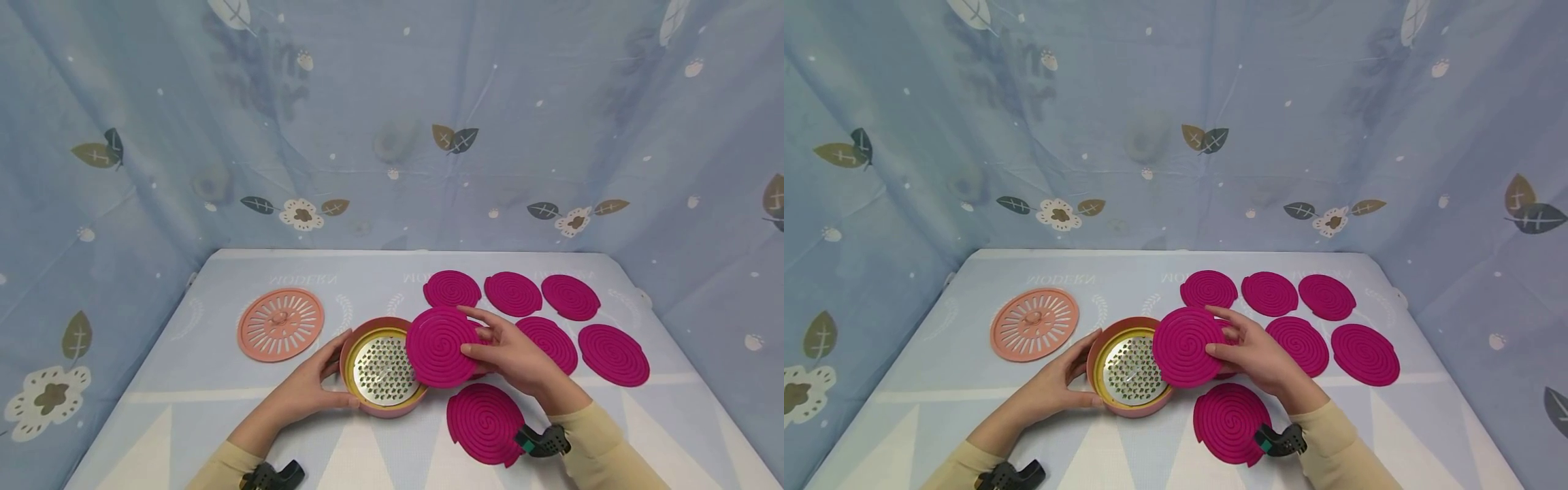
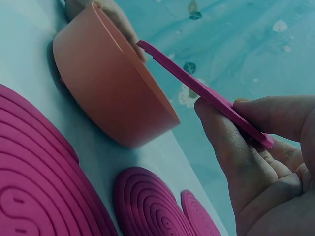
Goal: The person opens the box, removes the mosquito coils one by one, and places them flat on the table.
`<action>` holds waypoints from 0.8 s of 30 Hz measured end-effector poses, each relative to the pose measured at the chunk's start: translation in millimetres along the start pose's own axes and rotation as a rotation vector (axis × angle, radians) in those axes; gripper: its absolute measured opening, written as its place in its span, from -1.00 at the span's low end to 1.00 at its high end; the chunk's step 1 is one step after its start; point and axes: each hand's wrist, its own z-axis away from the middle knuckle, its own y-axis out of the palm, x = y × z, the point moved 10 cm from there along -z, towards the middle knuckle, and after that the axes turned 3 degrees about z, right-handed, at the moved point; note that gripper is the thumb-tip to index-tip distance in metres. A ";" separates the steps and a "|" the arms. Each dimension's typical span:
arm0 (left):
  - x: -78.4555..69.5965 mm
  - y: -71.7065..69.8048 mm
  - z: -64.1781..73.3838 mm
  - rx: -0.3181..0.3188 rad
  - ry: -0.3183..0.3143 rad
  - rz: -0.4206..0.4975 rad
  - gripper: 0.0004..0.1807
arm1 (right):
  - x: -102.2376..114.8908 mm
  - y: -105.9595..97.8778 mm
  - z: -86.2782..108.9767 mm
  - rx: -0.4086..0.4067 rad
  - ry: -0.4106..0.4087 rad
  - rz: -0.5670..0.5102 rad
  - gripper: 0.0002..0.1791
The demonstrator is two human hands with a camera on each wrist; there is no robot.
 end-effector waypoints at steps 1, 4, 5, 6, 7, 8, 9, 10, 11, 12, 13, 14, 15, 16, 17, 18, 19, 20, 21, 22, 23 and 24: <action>0.1 -0.1 0.0 -0.001 0.001 -0.001 0.31 | 0.0 -1.1 1.4 -0.001 -0.004 0.000 -0.20; -0.2 -0.2 -0.1 -0.002 0.007 -0.007 0.31 | -1.0 -5.0 5.5 -0.007 -0.011 0.001 -0.19; -0.4 -0.1 -0.1 -0.001 0.008 -0.006 0.31 | -1.7 -6.7 7.1 -0.012 -0.012 0.004 -0.20; -0.6 0.0 -0.1 0.000 0.011 -0.005 0.31 | -2.5 -8.4 8.8 -0.018 -0.011 0.006 -0.20; -0.9 0.0 -0.1 0.001 0.014 -0.004 0.31 | -3.1 -10.1 10.6 -0.022 -0.012 0.008 -0.20; -1.2 0.1 -0.1 0.002 0.016 -0.002 0.30 | -4.0 -12.2 12.7 -0.031 -0.008 0.009 -0.20; -1.4 0.2 -0.1 0.003 0.017 0.000 0.30 | -4.9 -14.4 14.9 -0.039 -0.005 0.012 -0.20; -1.6 0.3 -0.2 0.004 0.018 0.002 0.30 | -5.4 -16.4 17.3 -0.045 -0.006 0.014 -0.20; -1.6 0.3 -0.2 0.005 0.016 0.003 0.30 | -6.2 -18.9 19.8 -0.057 -0.001 0.014 -0.19; -1.7 0.4 -0.3 0.004 0.015 0.002 0.30 | -6.9 -21.0 22.4 -0.065 0.003 0.010 -0.19; -1.7 0.3 -0.4 0.002 0.013 0.001 0.30 | -7.3 -23.1 25.0 -0.073 0.004 0.007 -0.18; -1.5 0.3 -0.4 0.001 0.010 0.000 0.30 | -8.0 -25.3 27.7 -0.082 0.008 0.002 -0.17; -1.2 0.1 -0.4 0.000 0.006 -0.001 0.30 | -8.3 -27.3 30.4 -0.086 0.008 -0.004 -0.16; -1.1 0.0 -0.5 -0.002 0.004 -0.002 0.31 | -8.6 -29.3 33.1 -0.091 0.007 -0.009 -0.15; -0.9 -0.1 -0.4 -0.003 0.001 -0.002 0.31 | -9.3 -31.7 35.9 -0.100 0.010 -0.017 -0.15; -1.0 -0.2 -0.4 -0.005 -0.001 -0.003 0.31 | -9.6 -34.0 38.9 -0.104 0.007 -0.022 -0.15; -0.9 -0.2 -0.3 -0.005 -0.003 -0.002 0.31 | -10.0 -36.5 41.9 -0.108 0.003 -0.025 -0.15; -0.8 -0.1 -0.2 -0.004 -0.005 -0.002 0.32 | -10.8 -39.5 45.1 -0.117 0.004 -0.030 -0.16; -0.8 -0.1 -0.1 -0.004 -0.006 -0.002 0.32 | -11.4 -42.6 48.4 -0.125 0.001 -0.029 -0.16; -0.8 0.0 0.0 -0.004 -0.006 -0.002 0.32 | -12.2 -46.0 51.9 -0.135 0.000 -0.027 -0.16; -0.8 0.0 0.1 -0.004 -0.007 -0.002 0.32 | -13.1 -49.3 55.4 -0.145 0.000 -0.028 -0.17; -0.8 0.0 0.2 -0.004 -0.007 -0.001 0.31 | -13.9 -52.5 58.9 -0.152 -0.002 -0.029 -0.17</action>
